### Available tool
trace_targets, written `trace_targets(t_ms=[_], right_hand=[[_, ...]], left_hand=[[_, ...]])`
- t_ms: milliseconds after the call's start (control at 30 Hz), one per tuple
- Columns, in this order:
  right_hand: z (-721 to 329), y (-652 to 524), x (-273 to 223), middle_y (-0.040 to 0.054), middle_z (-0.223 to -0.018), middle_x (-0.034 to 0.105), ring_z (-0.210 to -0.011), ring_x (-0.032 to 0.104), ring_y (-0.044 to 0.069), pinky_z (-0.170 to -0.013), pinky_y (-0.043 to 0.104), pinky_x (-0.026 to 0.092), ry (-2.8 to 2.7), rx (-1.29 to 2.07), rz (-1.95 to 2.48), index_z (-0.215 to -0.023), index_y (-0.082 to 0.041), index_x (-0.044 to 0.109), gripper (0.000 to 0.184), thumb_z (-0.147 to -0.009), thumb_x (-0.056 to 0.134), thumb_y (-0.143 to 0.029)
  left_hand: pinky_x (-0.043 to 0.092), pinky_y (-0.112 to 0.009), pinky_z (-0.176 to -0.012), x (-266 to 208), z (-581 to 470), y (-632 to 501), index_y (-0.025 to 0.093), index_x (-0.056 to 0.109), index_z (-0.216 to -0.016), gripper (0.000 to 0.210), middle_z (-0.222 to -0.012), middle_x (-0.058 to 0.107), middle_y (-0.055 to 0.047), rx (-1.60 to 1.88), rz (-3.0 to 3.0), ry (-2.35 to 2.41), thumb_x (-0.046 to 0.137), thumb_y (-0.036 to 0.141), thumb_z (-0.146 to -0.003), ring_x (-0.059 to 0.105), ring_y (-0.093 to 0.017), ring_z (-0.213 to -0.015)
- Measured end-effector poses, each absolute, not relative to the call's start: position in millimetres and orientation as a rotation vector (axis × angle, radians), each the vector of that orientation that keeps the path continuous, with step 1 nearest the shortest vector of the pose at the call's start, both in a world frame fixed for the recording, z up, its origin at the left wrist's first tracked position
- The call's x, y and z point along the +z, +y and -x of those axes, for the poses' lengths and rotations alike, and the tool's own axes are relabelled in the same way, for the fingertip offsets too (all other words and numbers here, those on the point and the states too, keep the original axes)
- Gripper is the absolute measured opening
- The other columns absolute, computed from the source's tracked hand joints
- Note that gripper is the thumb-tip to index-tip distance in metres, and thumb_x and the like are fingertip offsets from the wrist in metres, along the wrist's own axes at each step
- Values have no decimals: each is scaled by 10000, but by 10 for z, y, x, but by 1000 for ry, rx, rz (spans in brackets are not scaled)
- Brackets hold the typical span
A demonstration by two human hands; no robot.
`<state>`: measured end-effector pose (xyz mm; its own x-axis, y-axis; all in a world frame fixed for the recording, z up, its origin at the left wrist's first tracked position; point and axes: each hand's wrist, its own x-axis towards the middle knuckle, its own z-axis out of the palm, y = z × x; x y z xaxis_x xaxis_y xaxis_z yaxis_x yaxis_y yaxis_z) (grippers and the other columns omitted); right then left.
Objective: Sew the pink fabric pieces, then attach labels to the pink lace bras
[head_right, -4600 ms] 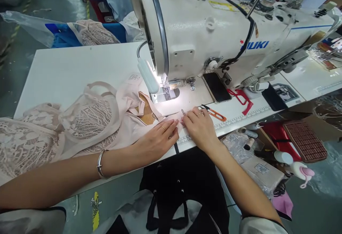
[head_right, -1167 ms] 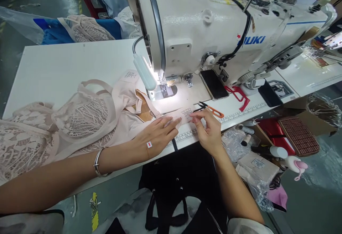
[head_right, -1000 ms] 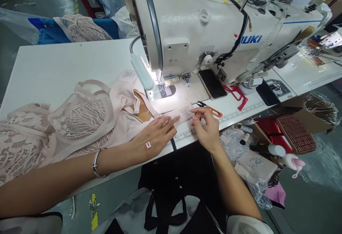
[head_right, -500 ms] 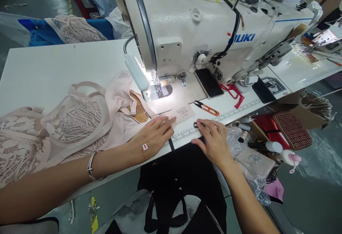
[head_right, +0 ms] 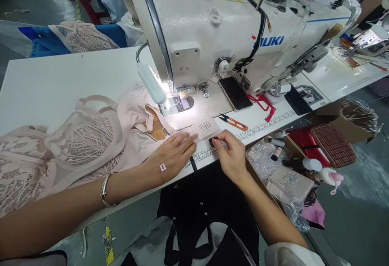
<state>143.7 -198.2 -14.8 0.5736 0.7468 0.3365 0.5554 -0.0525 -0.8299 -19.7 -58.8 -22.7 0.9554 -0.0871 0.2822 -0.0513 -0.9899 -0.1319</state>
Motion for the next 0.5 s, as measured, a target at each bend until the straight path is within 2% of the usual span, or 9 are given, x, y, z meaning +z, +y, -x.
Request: trace_targets(t_ms=[100,167,333,500], right_hand=[[-1430,-1681,-148,-9,-679,629,-676,633,166,-680,310,523,-964,622,1642,-762,-228,564,352,-910,589,-546],[-1472,-1547,-189,-22,-653,592,-682,645,167,-705,315,539,-869,734,1592,-744,-229,534,409,-857,627,-611],[-1550,-1461,-295,-61,-627,494,-585,588,132,-722,348,580,-681,669,1483,-737,-232,515,404,-803,702,-585],[-1504,-1498,-318,-53,-604,508,-618,606,155,-747,369,566,-699,527,1557,-752,-235,516,385,-829,677,-576]], left_hand=[[439,-438,-1034,-248,203,-614,16,558,-1241,340,-1325,608,-210,-462,2925,90,379,79,-959,586,-312,-1196],[437,-438,-1038,-263,210,-623,-18,534,-1284,377,-1311,617,-223,-473,2899,88,372,67,-955,588,-318,-1208],[442,-441,-1032,-272,229,-607,-46,509,-1306,379,-1245,639,-245,-450,2898,112,392,74,-965,609,-312,-1178],[475,-435,-977,-255,244,-598,4,522,-1277,343,-1227,628,-240,-451,2932,53,377,82,-977,620,-291,-1127]])
